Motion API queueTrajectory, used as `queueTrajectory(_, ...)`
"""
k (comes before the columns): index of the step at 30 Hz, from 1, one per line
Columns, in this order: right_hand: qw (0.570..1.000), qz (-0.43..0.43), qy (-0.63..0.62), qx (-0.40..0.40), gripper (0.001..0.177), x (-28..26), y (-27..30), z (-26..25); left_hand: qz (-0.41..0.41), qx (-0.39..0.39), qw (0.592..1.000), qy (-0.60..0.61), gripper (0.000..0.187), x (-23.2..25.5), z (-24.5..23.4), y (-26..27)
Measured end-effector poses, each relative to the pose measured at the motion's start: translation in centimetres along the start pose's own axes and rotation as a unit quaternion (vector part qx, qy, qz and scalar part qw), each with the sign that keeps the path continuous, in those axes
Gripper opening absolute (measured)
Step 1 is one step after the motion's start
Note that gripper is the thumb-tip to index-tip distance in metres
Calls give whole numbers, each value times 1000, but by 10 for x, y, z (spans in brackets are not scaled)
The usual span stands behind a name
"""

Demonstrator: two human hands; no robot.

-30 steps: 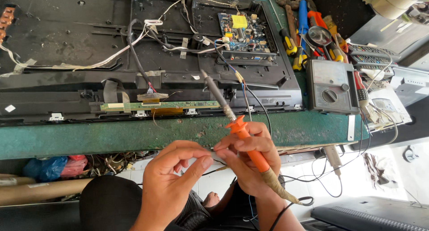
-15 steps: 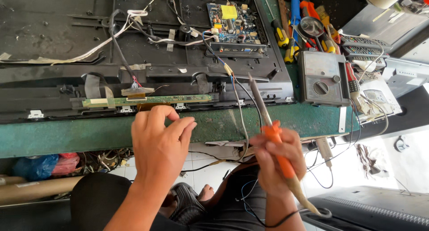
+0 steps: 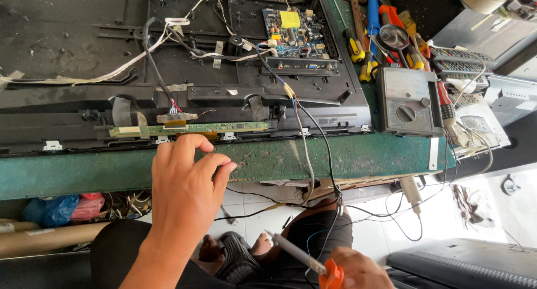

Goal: The person uses a soldering iron to apply heat and solder to a circuit board inside an open electronic device. They hold a thin wire against the board while soldering specific connection points.

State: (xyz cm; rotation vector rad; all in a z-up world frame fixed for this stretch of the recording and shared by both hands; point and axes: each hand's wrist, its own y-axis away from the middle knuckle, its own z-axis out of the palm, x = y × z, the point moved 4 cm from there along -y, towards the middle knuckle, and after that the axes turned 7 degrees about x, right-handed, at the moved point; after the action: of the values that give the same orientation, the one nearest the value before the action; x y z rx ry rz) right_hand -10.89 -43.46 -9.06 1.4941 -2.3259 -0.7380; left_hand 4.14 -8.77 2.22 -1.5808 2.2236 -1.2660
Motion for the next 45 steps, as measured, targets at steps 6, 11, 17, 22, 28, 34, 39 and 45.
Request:
queueTrajectory(6,544,-646,-469,259,14,-13,39,-12,-7,-15,1000,24,3,-4,-9,4)
queueTrajectory(11,708,-406,-458,352,12,-90,62,-31,6,13,998,55,18,-6,-30,-1)
queueTrajectory(17,607,-473,-550,326,15,-91,77,-49,21,100,994,31,15,-27,-64,-12)
queueTrajectory(22,537,-564,-562,277,12,-66,52,-43,7,115,993,17,14,-55,-67,-8)
queueTrajectory(28,505,-557,-602,271,15,-67,45,-50,82,53,994,47,30,-71,-50,-7)
queueTrajectory(34,479,-472,-696,251,17,-64,26,-55,92,86,989,74,18,-74,-40,-11)
queueTrajectory(39,457,-431,-706,328,17,-79,-7,-80,59,158,982,89,13,-80,-39,-24)
queueTrajectory(45,430,-529,-685,257,11,-145,-26,-122,78,165,973,139,10,-84,-32,-31)
